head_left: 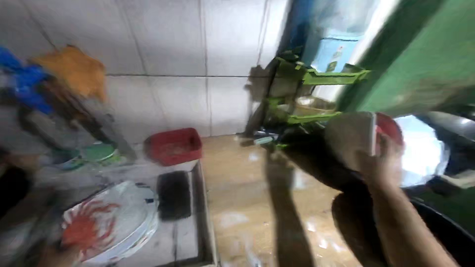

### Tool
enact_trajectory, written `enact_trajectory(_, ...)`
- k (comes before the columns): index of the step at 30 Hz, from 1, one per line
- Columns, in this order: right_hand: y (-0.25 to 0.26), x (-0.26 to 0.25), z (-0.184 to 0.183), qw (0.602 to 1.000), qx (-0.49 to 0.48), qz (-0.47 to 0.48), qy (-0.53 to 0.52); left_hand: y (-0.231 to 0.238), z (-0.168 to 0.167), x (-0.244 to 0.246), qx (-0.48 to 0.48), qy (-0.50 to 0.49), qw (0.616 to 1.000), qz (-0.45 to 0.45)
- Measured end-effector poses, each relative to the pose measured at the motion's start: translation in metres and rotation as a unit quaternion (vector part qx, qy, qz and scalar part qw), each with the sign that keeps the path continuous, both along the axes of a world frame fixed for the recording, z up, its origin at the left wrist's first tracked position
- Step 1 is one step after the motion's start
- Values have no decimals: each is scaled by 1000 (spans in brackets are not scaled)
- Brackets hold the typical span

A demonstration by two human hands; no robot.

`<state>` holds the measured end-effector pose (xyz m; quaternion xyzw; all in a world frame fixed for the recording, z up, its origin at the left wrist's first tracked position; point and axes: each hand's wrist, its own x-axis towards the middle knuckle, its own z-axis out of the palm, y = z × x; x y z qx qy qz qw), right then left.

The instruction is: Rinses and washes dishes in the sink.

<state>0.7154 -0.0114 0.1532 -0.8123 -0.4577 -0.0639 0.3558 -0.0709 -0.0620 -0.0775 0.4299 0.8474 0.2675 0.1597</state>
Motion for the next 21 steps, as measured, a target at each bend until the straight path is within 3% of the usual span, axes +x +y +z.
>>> enact_trajectory(4, 0, -105, -38, 979, 17, 174, -107, 4, 57, 42, -28, -110, 994, 7)
enact_trajectory(9, 10, -279, -125, 892, -62, 436, -101, 20, 39, 22, -61, -139, 988, -6)
enact_trajectory(12, 15, -391, -159, 827, -151, 539, -52, 27, 28, 11, -95, -96, 991, -19)
enact_trajectory(14, 21, -457, -174, 812, -246, 530, 6, 33, 31, 11, -112, -73, 991, -25)
enact_trajectory(17, 21, -532, -186, 845, -314, 427, 60, 39, 50, 16, -171, -56, 982, -50)
enact_trajectory(19, 16, -558, -180, 876, -323, 352, 72, 43, 59, 16, -202, -46, 976, -66)
enact_trajectory(21, 16, -559, -173, 880, -327, 312, 144, 45, 61, 17, -207, -44, 974, -80)
